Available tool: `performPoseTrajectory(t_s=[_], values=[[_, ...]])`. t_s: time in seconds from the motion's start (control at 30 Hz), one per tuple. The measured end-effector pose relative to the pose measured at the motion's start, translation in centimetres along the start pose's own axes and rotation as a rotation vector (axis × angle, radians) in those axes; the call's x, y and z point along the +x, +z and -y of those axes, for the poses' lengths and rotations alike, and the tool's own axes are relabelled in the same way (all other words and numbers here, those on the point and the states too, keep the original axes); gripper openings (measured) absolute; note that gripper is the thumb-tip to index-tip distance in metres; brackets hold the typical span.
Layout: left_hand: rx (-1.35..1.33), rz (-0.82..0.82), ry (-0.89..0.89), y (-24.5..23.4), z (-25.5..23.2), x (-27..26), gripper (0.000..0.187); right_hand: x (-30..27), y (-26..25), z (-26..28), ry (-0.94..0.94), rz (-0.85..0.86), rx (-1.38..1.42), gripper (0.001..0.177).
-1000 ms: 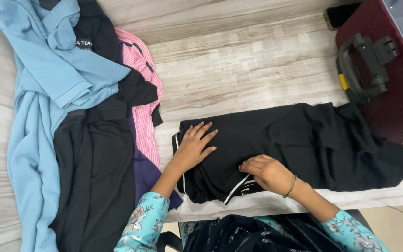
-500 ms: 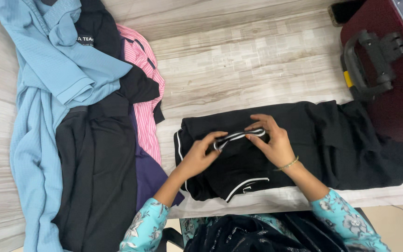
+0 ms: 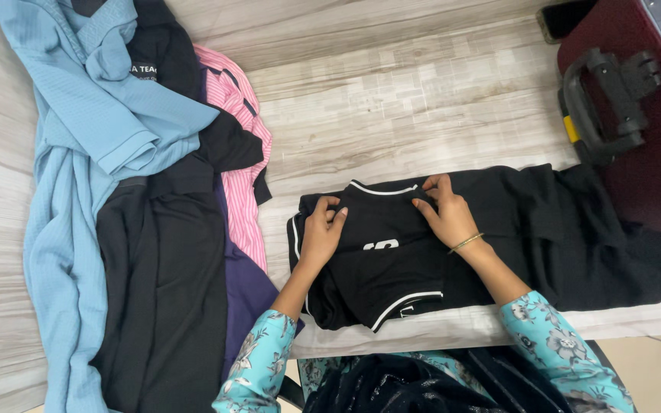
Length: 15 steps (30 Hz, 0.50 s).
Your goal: The person buttons a shirt, smooths it out on the floor, and folds it before placing it inside a suitcase.
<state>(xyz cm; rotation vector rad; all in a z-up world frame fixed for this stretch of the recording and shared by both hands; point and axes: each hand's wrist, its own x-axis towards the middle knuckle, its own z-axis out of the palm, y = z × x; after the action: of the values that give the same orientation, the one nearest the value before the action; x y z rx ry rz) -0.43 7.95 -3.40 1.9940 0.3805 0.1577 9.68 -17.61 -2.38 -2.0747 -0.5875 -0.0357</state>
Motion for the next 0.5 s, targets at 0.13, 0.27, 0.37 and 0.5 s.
performPoseTrajectory(t_s=[0.13, 0.27, 0.37, 0.5], values=[[-0.044, -0.121, 0.216, 0.2, 0.0, -0.7, 0.049, 0.0, 0.1, -0.2, 0.016, 0.011, -0.094, 0.025], [0.318, -0.063, 0.215, -0.6, -2.0, -1.4, 0.055, 0.0, -0.1, 1.3, -0.037, 0.044, -0.233, 0.013], [0.475, -0.038, 0.217, -0.4, -4.6, -1.6, 0.058, -0.1, 0.0, 1.7, -0.022, 0.118, -0.305, 0.018], [0.648, -0.327, 0.601, -0.3, -7.3, -1.6, 0.051, -0.3, -0.1, 1.1, -0.104, 0.095, -0.284, 0.019]])
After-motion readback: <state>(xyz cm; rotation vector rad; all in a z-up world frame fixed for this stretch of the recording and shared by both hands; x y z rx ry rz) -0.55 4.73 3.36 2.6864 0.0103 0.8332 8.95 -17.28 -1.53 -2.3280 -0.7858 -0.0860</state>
